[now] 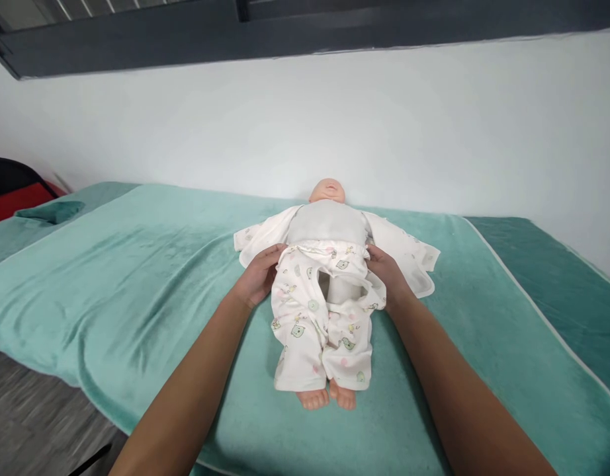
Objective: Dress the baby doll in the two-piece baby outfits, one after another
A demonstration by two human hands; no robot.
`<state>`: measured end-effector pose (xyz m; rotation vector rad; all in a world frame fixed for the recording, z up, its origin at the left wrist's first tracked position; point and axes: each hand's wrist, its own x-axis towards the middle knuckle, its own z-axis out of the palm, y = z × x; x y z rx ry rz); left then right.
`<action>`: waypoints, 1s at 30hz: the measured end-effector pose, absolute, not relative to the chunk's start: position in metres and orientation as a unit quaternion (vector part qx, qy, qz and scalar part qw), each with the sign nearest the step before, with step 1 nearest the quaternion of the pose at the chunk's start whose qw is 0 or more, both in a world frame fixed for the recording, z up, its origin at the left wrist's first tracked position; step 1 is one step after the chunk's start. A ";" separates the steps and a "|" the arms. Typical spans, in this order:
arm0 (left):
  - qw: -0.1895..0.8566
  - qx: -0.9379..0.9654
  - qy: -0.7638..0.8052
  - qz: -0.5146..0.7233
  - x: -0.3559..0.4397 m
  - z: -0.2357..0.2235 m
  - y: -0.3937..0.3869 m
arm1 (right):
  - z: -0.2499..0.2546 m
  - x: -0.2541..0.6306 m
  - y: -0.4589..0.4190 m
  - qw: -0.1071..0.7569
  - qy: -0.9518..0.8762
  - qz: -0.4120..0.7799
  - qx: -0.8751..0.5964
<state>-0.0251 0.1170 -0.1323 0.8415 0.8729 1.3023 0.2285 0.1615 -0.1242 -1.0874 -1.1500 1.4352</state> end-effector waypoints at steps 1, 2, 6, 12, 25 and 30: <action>0.630 0.371 0.381 0.566 -0.026 -0.132 0.117 | -0.123 0.228 0.162 0.481 -0.472 0.581 -0.456; 0.632 0.375 0.379 0.563 -0.026 -0.132 0.116 | -0.123 0.228 0.162 0.480 -0.471 0.576 -0.465; 0.629 0.380 0.380 0.561 -0.027 -0.131 0.114 | -0.120 0.229 0.163 0.474 -0.477 0.564 -0.480; 0.555 0.378 0.406 0.620 -0.020 -0.131 0.117 | -0.121 0.230 0.162 0.468 -0.492 0.558 -0.478; 0.451 0.359 0.445 0.685 -0.006 -0.115 0.157 | -0.125 0.228 0.163 0.467 -0.464 0.572 -0.489; 0.425 0.386 0.476 0.666 -0.004 -0.110 0.174 | -0.127 0.229 0.167 0.467 -0.478 0.567 -0.482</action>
